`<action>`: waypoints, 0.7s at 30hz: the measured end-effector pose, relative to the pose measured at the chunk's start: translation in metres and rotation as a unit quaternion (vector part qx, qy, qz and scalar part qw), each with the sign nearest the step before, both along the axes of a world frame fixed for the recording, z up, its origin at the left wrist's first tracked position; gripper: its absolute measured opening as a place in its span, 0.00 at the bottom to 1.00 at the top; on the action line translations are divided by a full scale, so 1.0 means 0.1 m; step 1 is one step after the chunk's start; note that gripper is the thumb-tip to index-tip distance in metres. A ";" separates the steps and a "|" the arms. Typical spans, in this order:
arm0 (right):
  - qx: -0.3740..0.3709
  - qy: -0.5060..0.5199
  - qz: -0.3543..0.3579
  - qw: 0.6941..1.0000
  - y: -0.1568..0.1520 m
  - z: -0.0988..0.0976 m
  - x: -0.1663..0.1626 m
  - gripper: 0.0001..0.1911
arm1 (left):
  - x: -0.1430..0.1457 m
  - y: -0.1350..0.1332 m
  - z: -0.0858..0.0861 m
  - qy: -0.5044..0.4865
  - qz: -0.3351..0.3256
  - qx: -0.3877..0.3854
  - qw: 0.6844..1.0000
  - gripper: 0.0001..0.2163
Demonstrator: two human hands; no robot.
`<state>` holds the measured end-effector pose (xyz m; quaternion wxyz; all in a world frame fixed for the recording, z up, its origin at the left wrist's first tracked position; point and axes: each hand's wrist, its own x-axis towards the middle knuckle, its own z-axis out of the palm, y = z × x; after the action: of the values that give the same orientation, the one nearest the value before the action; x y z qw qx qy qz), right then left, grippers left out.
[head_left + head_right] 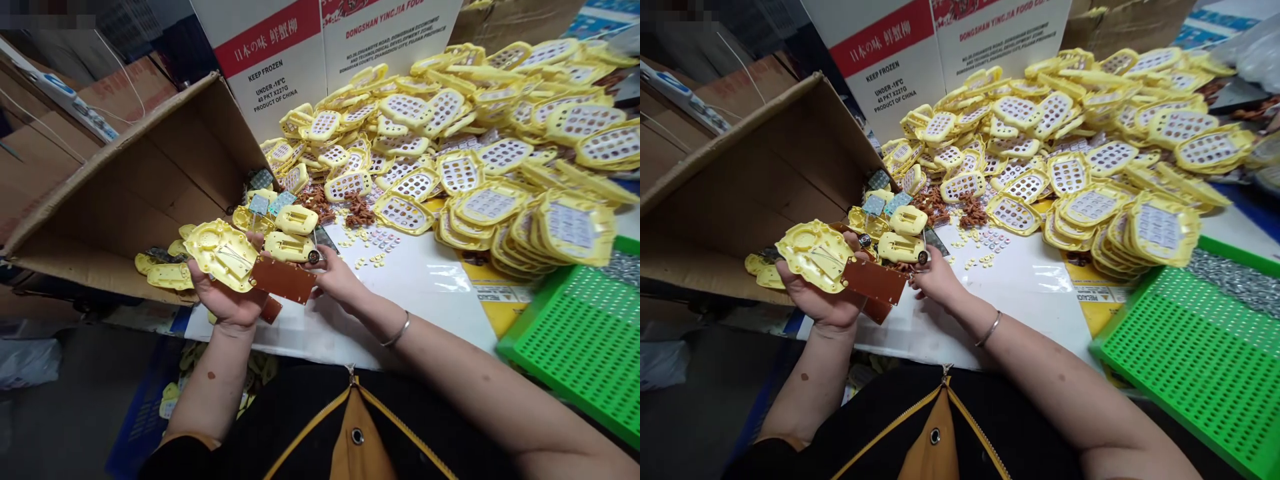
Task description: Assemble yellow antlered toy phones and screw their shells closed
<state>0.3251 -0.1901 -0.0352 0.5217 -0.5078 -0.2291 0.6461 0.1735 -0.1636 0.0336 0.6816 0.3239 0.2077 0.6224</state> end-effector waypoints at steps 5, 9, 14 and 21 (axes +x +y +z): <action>0.040 0.088 0.060 0.993 -0.22 -0.01 0.09 0.30 | 0.14 -0.07 0.02 0.017 -0.044 -0.042 0.998 0.27; 0.083 0.199 0.109 0.970 -0.35 0.05 0.09 0.15 | 0.25 -0.14 0.01 0.033 -0.104 -0.063 0.992 0.30; 0.110 0.232 0.170 0.951 -0.49 0.08 0.16 0.20 | 0.27 -0.26 0.01 0.029 -0.137 -0.031 0.990 0.32; 0.168 0.128 0.158 0.965 -0.66 0.11 0.34 0.18 | 0.17 -0.33 0.07 0.105 -0.318 0.063 0.940 0.35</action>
<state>0.3593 -0.2566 -0.0246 0.5154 -0.2832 -0.3427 0.7326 0.1906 -0.1963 0.0409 0.7966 0.4786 0.1246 0.3476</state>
